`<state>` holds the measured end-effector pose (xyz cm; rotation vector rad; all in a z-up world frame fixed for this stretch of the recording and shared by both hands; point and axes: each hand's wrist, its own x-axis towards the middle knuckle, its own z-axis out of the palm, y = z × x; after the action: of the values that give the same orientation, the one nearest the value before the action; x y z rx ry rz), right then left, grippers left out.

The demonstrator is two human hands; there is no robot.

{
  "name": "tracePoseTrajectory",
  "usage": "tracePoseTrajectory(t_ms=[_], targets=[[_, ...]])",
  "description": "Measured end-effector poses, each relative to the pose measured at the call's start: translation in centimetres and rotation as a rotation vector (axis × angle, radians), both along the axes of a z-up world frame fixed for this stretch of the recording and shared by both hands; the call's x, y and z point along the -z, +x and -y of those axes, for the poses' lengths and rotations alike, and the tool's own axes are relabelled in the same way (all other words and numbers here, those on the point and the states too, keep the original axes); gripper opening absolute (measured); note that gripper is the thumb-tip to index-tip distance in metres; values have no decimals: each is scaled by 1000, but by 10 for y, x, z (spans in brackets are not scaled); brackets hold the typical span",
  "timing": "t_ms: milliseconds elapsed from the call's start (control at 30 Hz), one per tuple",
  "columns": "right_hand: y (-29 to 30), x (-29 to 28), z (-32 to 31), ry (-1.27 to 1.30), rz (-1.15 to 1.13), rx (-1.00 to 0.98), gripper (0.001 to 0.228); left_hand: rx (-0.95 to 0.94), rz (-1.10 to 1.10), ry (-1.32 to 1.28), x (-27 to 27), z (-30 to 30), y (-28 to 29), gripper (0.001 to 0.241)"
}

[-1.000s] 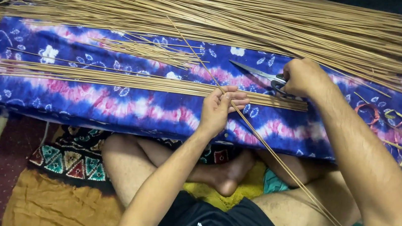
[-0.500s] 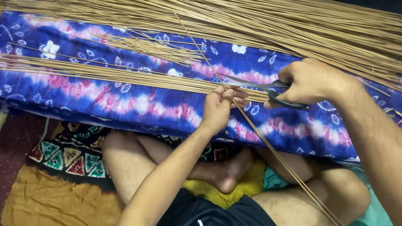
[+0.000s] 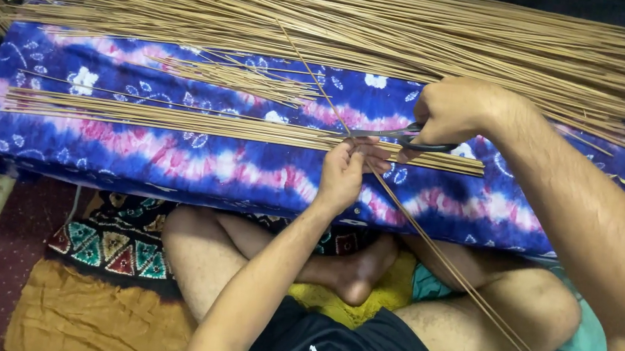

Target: Sorting through a pile of thin wooden sticks, aligning them into bundles, and cutting them to a uniform length using scissors.

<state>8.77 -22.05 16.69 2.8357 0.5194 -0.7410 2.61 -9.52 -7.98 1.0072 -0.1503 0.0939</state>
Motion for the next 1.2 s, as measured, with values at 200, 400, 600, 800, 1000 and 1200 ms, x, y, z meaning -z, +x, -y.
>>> tracePoseTrajectory(t_ms=[200,400,600,800,1000,1200], targets=[[8,4,-9,-60,17,-29,52,4,-9,0,1,2,0,33],[6,-5,-13,-94,8,-83,48,4,-14,-8,2,2,0,31],[0,-9,-13,-101,5,-125,48,7,-15,-12,2,2,-1,29],[-4,-11,-15,-117,40,-214,42,21,9,9,14,4,4,29],[8,18,0,-77,39,-211,47,14,20,15,11,1,3,29],[30,16,22,-164,87,-113,63,-7,-17,162,-31,-8,-12,27]])
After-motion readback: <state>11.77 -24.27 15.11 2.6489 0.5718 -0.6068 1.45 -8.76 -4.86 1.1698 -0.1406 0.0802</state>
